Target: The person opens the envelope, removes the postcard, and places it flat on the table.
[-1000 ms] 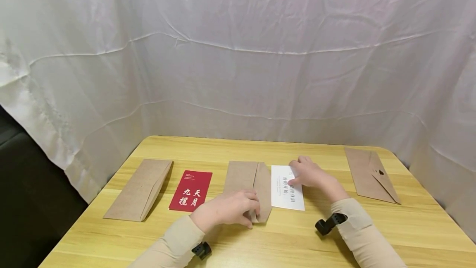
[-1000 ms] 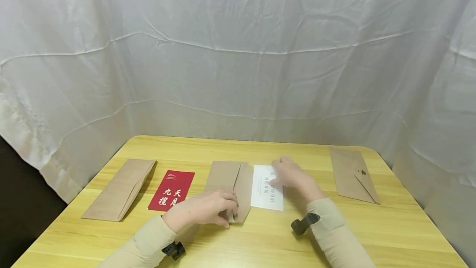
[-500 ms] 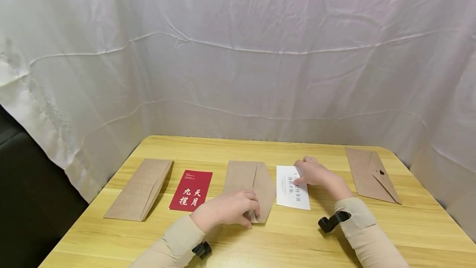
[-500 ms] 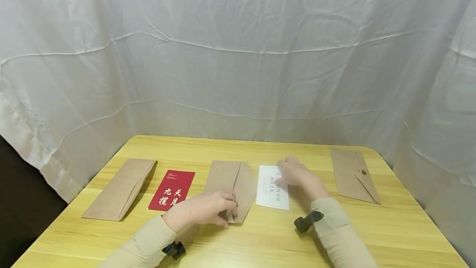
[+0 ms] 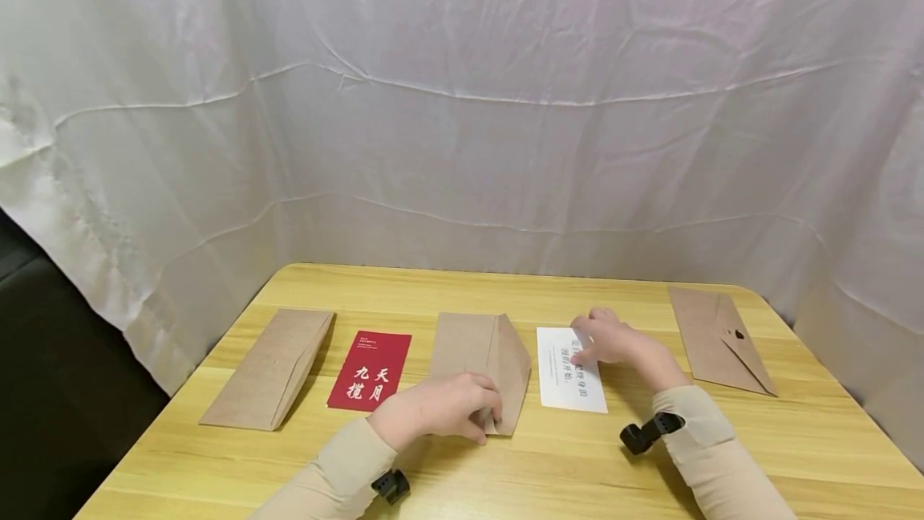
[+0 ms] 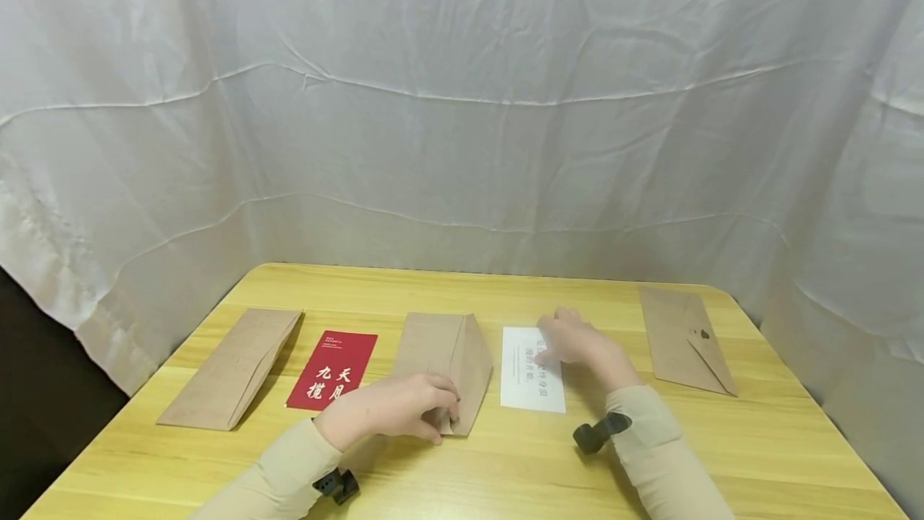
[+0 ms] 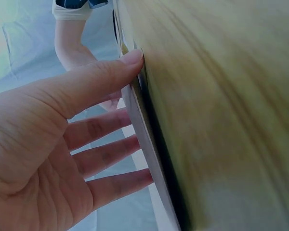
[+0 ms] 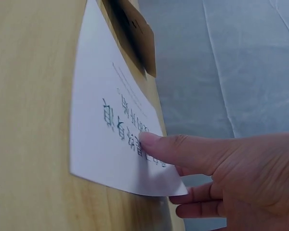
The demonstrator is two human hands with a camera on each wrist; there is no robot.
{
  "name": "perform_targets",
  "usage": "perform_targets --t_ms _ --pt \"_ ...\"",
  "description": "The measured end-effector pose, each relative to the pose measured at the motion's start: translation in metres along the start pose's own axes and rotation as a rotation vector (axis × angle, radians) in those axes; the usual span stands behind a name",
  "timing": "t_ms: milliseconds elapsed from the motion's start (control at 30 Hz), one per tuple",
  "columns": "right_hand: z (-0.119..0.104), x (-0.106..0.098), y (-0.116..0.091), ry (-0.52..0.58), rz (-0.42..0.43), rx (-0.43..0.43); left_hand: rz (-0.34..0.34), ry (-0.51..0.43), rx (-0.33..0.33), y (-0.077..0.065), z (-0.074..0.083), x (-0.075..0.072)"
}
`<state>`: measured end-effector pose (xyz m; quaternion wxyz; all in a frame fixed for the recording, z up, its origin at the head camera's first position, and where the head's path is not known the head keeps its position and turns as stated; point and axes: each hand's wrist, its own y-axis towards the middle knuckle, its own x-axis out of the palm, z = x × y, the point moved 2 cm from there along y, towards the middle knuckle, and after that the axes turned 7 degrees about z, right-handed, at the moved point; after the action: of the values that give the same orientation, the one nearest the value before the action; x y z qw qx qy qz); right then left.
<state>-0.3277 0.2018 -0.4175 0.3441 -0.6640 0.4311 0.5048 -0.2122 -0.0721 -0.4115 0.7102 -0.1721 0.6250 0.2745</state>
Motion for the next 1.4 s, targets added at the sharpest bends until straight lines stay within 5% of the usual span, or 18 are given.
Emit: perform_targets --t_ms 467,833,1033,1400 --pt "-0.006 0.000 -0.006 0.000 -0.038 -0.021 -0.053 -0.101 -0.007 -0.002 -0.003 -0.001" --pt "-0.007 0.000 -0.016 -0.023 0.001 -0.053 -0.057 -0.049 0.000 -0.001 -0.003 -0.002" --pt "-0.009 -0.008 -0.032 -0.052 0.099 -0.112 0.018 0.026 0.039 -0.001 0.000 -0.008" --pt "0.008 -0.015 -0.071 -0.092 0.335 -0.199 0.126 0.160 0.006 -0.001 0.013 -0.020"
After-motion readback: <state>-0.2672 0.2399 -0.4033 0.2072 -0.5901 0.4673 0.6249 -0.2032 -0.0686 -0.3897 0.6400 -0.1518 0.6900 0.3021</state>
